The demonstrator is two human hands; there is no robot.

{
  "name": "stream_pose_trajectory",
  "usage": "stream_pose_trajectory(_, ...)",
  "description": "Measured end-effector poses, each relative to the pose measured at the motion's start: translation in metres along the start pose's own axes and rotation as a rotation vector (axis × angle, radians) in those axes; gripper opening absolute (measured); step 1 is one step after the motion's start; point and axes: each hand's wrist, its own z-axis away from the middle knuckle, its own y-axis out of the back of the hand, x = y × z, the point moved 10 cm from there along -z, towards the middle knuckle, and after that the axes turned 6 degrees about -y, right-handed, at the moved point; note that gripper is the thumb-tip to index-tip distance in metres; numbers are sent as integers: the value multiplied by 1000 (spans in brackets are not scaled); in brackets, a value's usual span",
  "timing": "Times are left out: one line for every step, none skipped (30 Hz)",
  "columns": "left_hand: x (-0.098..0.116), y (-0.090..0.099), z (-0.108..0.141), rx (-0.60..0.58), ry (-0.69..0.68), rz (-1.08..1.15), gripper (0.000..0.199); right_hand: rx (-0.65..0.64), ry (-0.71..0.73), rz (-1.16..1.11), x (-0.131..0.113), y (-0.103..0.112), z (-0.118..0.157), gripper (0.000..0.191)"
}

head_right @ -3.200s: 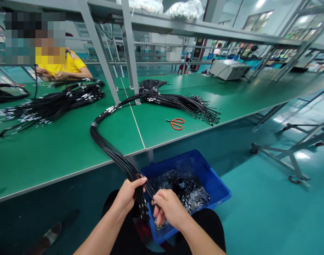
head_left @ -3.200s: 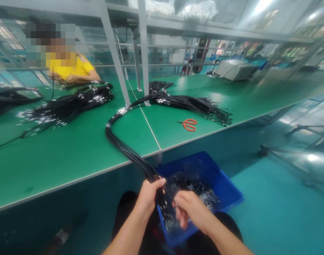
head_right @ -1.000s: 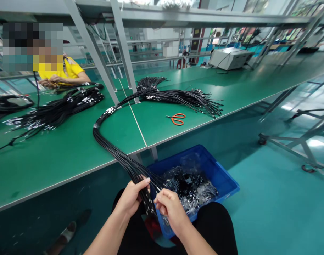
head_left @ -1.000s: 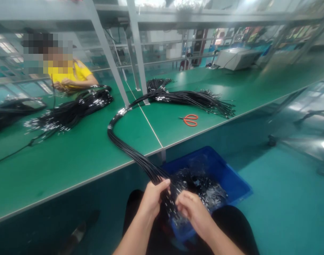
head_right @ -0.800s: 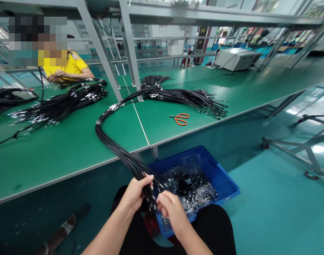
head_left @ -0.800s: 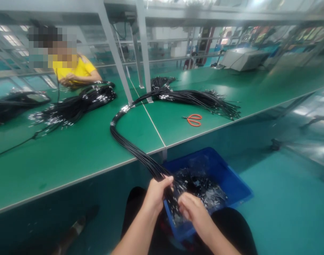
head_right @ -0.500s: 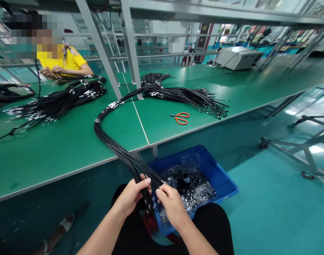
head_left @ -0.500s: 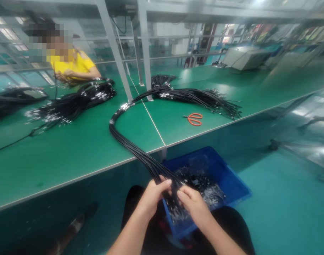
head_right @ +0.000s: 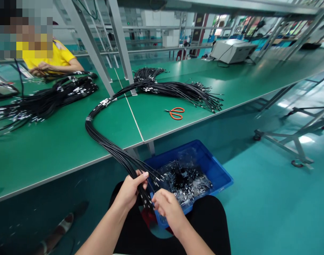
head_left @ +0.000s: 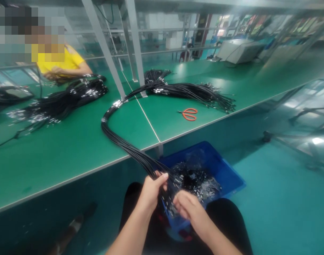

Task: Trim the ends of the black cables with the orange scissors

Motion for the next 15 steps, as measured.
stream_pose_trajectory(0, 1, 0, 6, 1, -3, 27, -3, 8, 2, -3, -1, -1, 43)
stream_pose_trajectory(0, 1, 1, 8, 5, -6, 27, -6, 13, 2, -5, -2, -1, 42)
stream_pose_trajectory(0, 1, 1, 8, 12, -6, 27, -10, 13, 1, -7, -1, -1, 41)
stream_pose_trajectory(-1, 1, 1, 6, 22, -4, 27, -14, 10, -4, -7, 0, 0, 41)
stream_pose_trajectory(-1, 1, 2, 3, 33, 0, 27, -18, 4, -12, -6, 2, 1, 40)
stream_pose_trajectory(-2, 1, 2, -1, 45, 5, 27, -17, -2, -22, -5, 4, 2, 40)
stream_pose_trajectory(-3, 0, 3, -5, 55, 13, 27, -14, -6, -33, -4, 5, 2, 39)
stream_pose_trajectory(-3, -1, 3, -9, 63, 20, 28, -9, -7, -43, -4, 6, 3, 38)
stream_pose_trajectory(-3, -2, 3, -13, 67, 27, 28, -8, -8, -51, -3, 5, 3, 36)
stream_pose_trajectory(-2, -4, 2, -17, 69, 33, 28, -14, -9, -55, -3, 2, 3, 36)
stream_pose_trajectory(-2, -5, 2, -20, 68, 37, 28, -23, -12, -57, -4, -2, 3, 34)
stream_pose_trajectory(-1, -6, 2, -21, 66, 39, 28, -38, -15, -55, -5, -6, 3, 31)
stream_pose_trajectory(-1, -7, 2, -20, 64, 38, 28, -54, -19, -50, -6, -11, 3, 29)
stream_pose_trajectory(-1, -7, 1, -18, 63, 34, 28, -68, -23, -43, -7, -16, 3, 27)
stream_pose_trajectory(-1, -7, 1, -16, 62, 29, 28, -77, -24, -35, -9, -19, 4, 26)
